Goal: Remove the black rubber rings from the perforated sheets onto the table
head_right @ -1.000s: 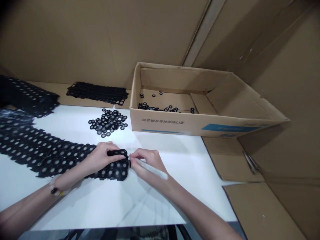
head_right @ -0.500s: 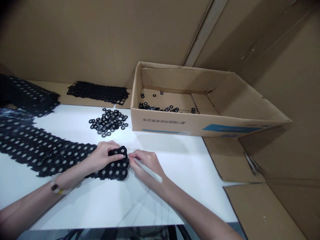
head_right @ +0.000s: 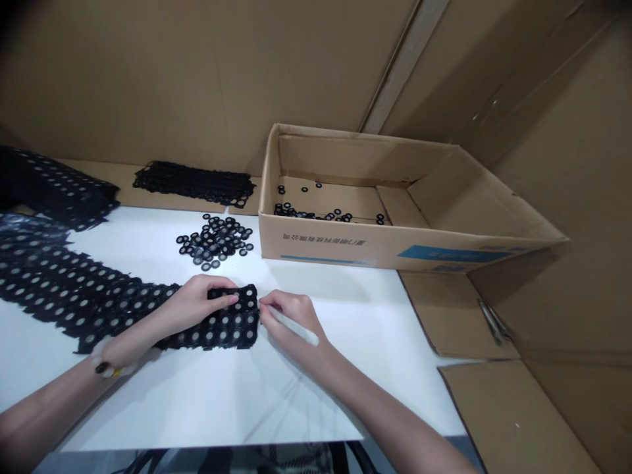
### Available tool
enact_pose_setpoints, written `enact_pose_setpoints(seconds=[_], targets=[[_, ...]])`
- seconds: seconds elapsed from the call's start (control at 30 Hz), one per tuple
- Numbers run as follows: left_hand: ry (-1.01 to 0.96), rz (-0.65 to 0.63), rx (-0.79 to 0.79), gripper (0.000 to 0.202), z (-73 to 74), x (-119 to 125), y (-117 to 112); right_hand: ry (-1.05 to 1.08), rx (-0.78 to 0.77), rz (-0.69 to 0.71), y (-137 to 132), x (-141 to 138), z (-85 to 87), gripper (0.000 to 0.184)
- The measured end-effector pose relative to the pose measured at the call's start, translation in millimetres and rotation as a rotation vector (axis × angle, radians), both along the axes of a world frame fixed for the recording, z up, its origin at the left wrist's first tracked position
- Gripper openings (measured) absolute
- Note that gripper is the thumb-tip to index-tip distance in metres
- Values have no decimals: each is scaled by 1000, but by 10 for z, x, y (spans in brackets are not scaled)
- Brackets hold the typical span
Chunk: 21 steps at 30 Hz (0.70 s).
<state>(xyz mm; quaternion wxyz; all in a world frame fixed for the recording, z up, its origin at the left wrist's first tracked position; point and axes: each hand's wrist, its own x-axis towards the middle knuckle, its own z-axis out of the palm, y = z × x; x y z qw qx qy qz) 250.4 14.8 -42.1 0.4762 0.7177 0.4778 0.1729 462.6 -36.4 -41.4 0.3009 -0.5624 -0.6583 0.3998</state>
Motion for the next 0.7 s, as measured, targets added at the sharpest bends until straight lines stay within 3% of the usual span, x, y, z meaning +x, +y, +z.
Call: enact_pose_setpoints(seconds=[0.3, 0.43, 0.53, 0.7], targets=[[-82, -2, -133, 20, -18, 0, 33, 5, -1, -19, 60, 32, -14, 17], [-86, 120, -111, 19, -64, -2, 20, 97, -42, -27, 120, 149, 7, 10], [-89, 148, -109, 18, -100, 10, 1, 177, 21, -98, 109, 167, 36, 9], [-73, 137, -59, 15, -141, 38, -38, 133, 139, 7, 10, 31, 74, 13]])
